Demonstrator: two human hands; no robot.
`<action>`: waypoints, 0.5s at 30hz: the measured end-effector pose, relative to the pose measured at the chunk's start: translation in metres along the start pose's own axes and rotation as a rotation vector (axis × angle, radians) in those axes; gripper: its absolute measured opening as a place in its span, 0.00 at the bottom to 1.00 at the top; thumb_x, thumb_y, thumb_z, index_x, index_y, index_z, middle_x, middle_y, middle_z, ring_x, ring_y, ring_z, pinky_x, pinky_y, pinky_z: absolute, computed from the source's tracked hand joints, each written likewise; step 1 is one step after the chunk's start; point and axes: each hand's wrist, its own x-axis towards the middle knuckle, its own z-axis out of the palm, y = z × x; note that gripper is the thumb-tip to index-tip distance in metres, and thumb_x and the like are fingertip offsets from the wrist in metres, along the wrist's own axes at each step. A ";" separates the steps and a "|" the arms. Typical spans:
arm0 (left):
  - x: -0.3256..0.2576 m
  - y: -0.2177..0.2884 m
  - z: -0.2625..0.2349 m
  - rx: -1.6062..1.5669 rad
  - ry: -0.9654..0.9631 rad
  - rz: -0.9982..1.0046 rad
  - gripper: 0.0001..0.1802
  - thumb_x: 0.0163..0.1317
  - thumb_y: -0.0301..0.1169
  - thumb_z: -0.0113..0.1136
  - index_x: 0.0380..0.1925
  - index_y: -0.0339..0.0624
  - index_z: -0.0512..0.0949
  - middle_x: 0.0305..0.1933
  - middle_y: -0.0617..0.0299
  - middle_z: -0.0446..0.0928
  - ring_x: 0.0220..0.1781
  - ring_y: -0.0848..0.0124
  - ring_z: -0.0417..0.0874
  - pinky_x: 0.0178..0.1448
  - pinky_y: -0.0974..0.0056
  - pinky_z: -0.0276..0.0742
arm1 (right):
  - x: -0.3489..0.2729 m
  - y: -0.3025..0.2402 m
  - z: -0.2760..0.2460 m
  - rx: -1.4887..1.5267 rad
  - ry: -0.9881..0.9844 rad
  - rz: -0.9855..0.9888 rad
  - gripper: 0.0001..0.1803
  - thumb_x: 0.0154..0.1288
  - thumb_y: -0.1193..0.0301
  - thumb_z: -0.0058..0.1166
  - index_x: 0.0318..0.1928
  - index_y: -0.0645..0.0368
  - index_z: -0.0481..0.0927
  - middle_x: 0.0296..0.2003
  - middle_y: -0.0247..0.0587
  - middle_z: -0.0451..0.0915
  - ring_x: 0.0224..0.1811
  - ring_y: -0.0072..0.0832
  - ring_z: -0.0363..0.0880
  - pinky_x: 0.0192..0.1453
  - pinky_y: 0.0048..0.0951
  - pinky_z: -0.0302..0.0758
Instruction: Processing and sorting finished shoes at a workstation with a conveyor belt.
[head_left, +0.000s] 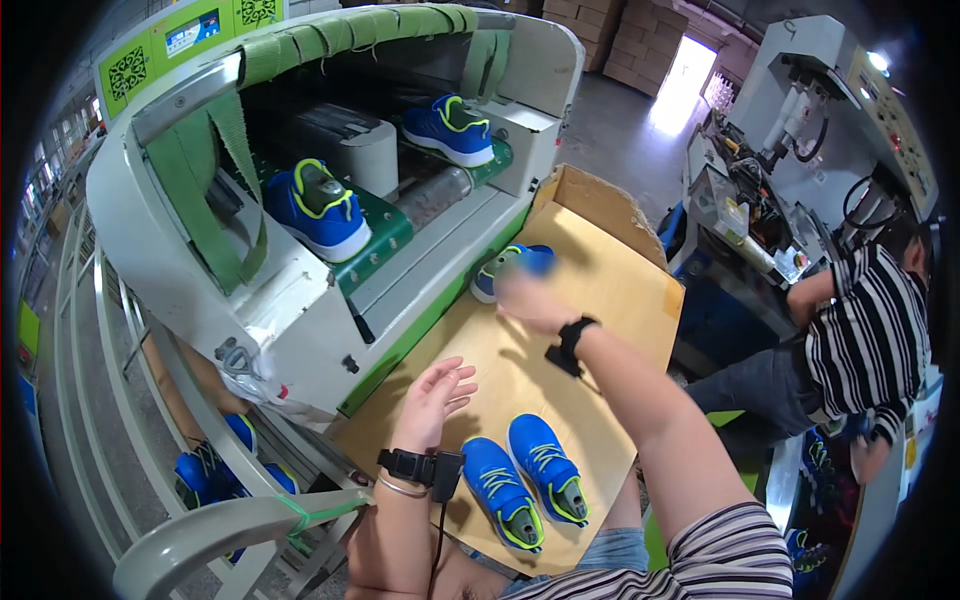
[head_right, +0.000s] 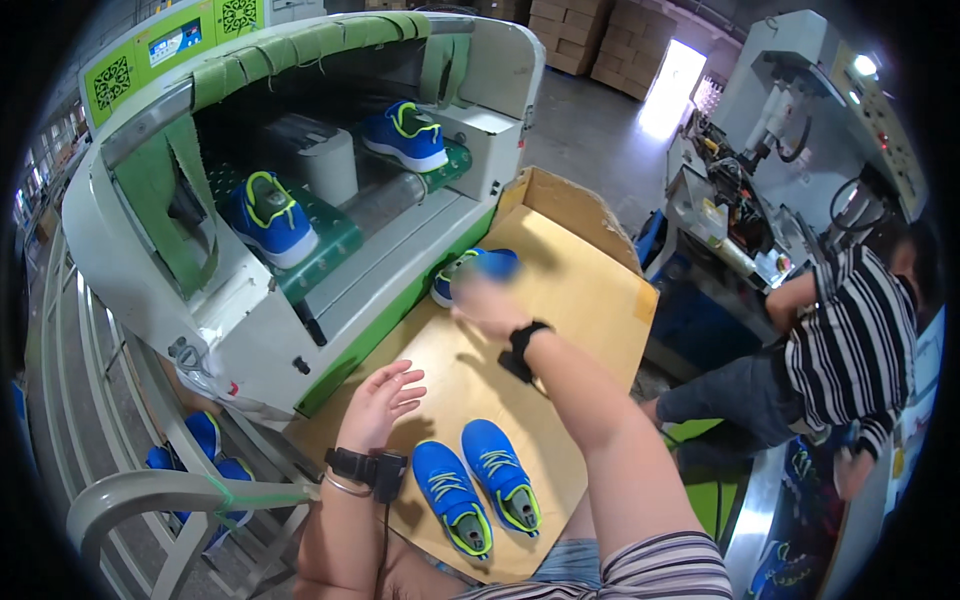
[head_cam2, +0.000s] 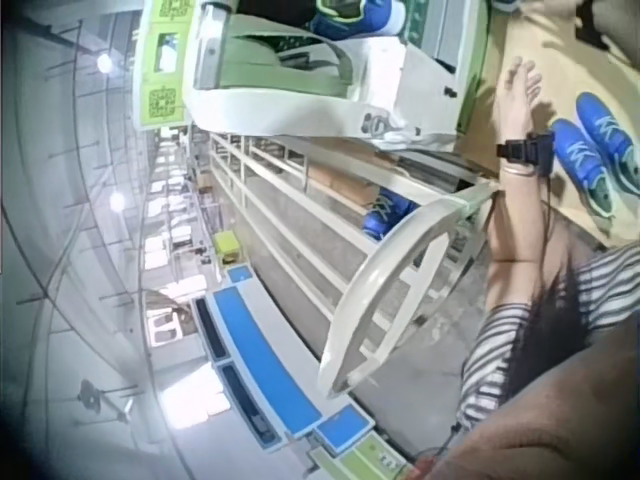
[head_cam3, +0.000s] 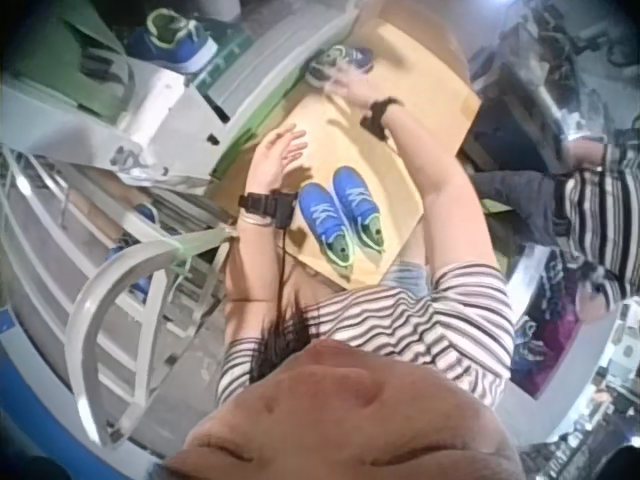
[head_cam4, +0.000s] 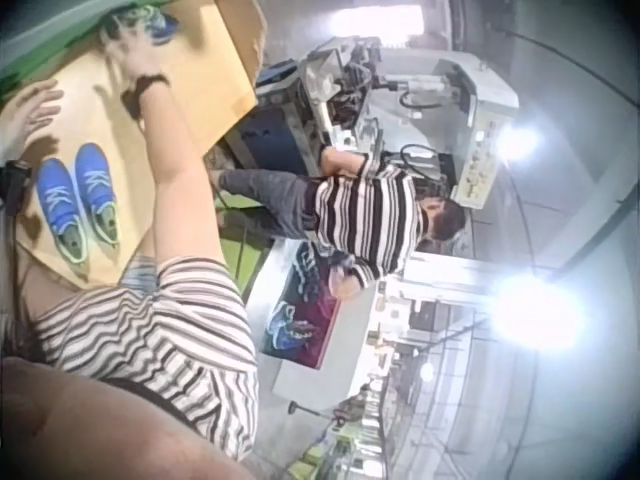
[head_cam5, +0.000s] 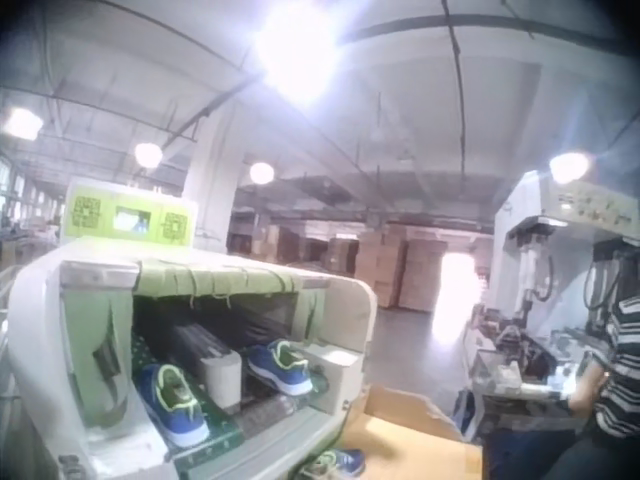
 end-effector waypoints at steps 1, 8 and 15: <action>0.004 0.000 0.008 -0.005 -0.027 0.002 0.19 0.75 0.33 0.53 0.61 0.37 0.72 0.58 0.51 0.80 0.52 0.65 0.85 0.56 0.61 0.81 | -0.018 0.028 0.024 0.016 -0.052 -0.116 0.35 0.71 0.45 0.50 0.73 0.47 0.67 0.77 0.55 0.52 0.80 0.51 0.47 0.81 0.49 0.51; 0.007 -0.009 0.005 0.038 -0.038 -0.024 0.18 0.75 0.33 0.53 0.61 0.38 0.73 0.56 0.52 0.81 0.51 0.66 0.85 0.56 0.62 0.81 | -0.025 -0.018 0.022 0.056 0.092 0.104 0.37 0.65 0.51 0.60 0.71 0.46 0.68 0.75 0.58 0.54 0.76 0.58 0.54 0.72 0.57 0.65; 0.011 -0.005 0.001 0.115 -0.035 -0.051 0.19 0.75 0.36 0.53 0.61 0.39 0.73 0.56 0.54 0.82 0.51 0.68 0.85 0.56 0.64 0.80 | 0.064 -0.026 0.011 0.060 0.271 0.370 0.29 0.67 0.42 0.53 0.64 0.39 0.76 0.78 0.45 0.48 0.79 0.62 0.43 0.70 0.74 0.56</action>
